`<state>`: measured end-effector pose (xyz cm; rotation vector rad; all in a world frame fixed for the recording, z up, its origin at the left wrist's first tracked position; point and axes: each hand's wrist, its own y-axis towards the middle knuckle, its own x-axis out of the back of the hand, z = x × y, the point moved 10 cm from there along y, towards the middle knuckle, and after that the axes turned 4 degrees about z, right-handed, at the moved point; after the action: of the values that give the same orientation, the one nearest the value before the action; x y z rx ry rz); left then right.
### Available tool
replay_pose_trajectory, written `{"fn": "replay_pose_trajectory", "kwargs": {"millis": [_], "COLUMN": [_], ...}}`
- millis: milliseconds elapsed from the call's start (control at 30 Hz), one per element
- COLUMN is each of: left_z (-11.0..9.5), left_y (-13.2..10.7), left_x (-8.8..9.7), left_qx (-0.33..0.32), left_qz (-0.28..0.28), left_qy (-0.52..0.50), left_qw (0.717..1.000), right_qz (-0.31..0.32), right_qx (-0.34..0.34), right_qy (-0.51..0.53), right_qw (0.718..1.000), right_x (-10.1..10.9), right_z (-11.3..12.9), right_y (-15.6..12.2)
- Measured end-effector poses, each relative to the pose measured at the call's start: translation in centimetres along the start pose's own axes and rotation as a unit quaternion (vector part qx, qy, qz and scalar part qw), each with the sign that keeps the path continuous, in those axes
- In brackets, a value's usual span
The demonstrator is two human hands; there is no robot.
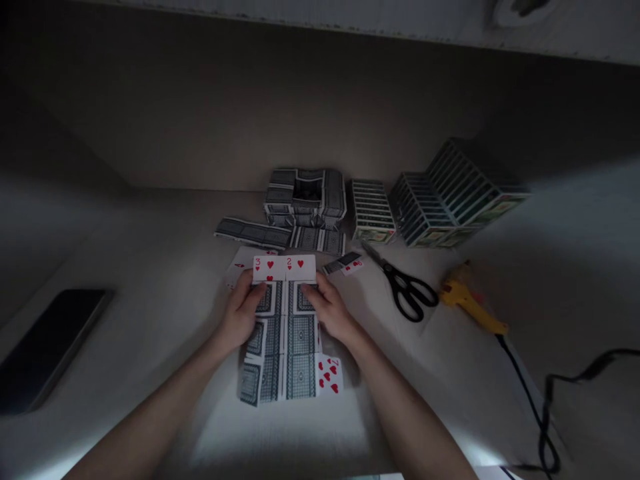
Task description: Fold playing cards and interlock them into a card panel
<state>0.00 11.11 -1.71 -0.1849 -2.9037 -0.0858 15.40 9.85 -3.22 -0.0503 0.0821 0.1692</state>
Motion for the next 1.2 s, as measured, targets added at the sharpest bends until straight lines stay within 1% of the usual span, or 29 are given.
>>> {"fn": "replay_pose_trajectory", "kwargs": {"millis": [67, 200, 300, 400, 467, 533, 600, 667, 733, 767, 833, 900, 1000, 1067, 1133, 1200], "left_z": [-0.1, -0.2, -0.5, -0.8, -0.7, -0.3, 0.8, 2.3, 3.3, 3.5, 3.4, 3.3, 3.7, 3.9, 3.8, 3.3], "left_y": [0.0, 0.0, -0.3, -0.5, -0.4, -0.1, 0.3, 0.4, 0.3, 0.2, 0.2, 0.1, 0.1, 0.3, 0.6, 0.9], "left_x": [-0.1, -0.5, -0.8, -0.5, -0.2, -0.1, 0.0, -0.1, -0.2, -0.1, -0.2, -0.2, 0.2, 0.6, 0.8, 1.1], "left_qx": [-0.006, 0.01, 0.022, 0.015, 0.009, 0.021, 0.067, 0.145, 0.217, 0.239, 0.255, 0.263, 0.268, 0.255, 0.235, 0.209], "left_qz": [0.006, 0.019, 0.028, 0.016, 0.015, 0.027, 0.04, 0.05, 0.059, 0.065, 0.088, 0.112, 0.107, 0.097, 0.097, 0.105], "left_qy": [-0.001, -0.024, 0.011, 0.026, -0.002, -0.054, -0.13, -0.202, -0.241, -0.251, -0.264, -0.269, -0.259, -0.239, -0.212, -0.172], "left_qw": [1.0, 0.999, 0.999, 0.999, 1.0, 0.998, 0.988, 0.967, 0.944, 0.936, 0.926, 0.92, 0.922, 0.932, 0.944, 0.957], "right_qz": [-0.011, -0.008, -0.011, 0.018, 0.044, 0.052, 0.041, 0.021, 0.003, -0.003, -0.01, -0.02, -0.042, -0.062, -0.075, -0.06], "right_qx": [-0.005, -0.002, 0.018, 0.037, 0.046, 0.048, 0.044, 0.036, 0.016, -0.001, -0.046, -0.094, -0.156, -0.166, -0.154, -0.142], "right_qy": [-0.009, -0.007, -0.032, -0.054, -0.055, -0.048, -0.026, 0.016, 0.068, 0.097, 0.152, 0.198, 0.232, 0.221, 0.187, 0.145], "right_qw": [1.0, 1.0, 0.999, 0.998, 0.996, 0.996, 0.998, 0.999, 0.998, 0.995, 0.987, 0.975, 0.959, 0.959, 0.967, 0.977], "right_x": [0.2, 0.0, -0.2, -0.9, -1.3, -1.3, -0.8, -0.1, 0.6, 0.9, 1.2, 1.4, 1.4, 1.8, 2.4, 2.7], "right_z": [-0.1, 0.0, 0.9, 1.8, 2.2, 2.5, 2.5, 2.3, 1.7, 1.1, -0.1, -1.2, -2.5, -2.7, -2.4, -1.9], "right_y": [-0.1, -0.2, -0.2, -0.4, -0.6, -0.8, -0.8, -0.7, -0.5, -0.3, -0.1, 0.0, -0.2, -0.3, -0.3, -0.3]}}
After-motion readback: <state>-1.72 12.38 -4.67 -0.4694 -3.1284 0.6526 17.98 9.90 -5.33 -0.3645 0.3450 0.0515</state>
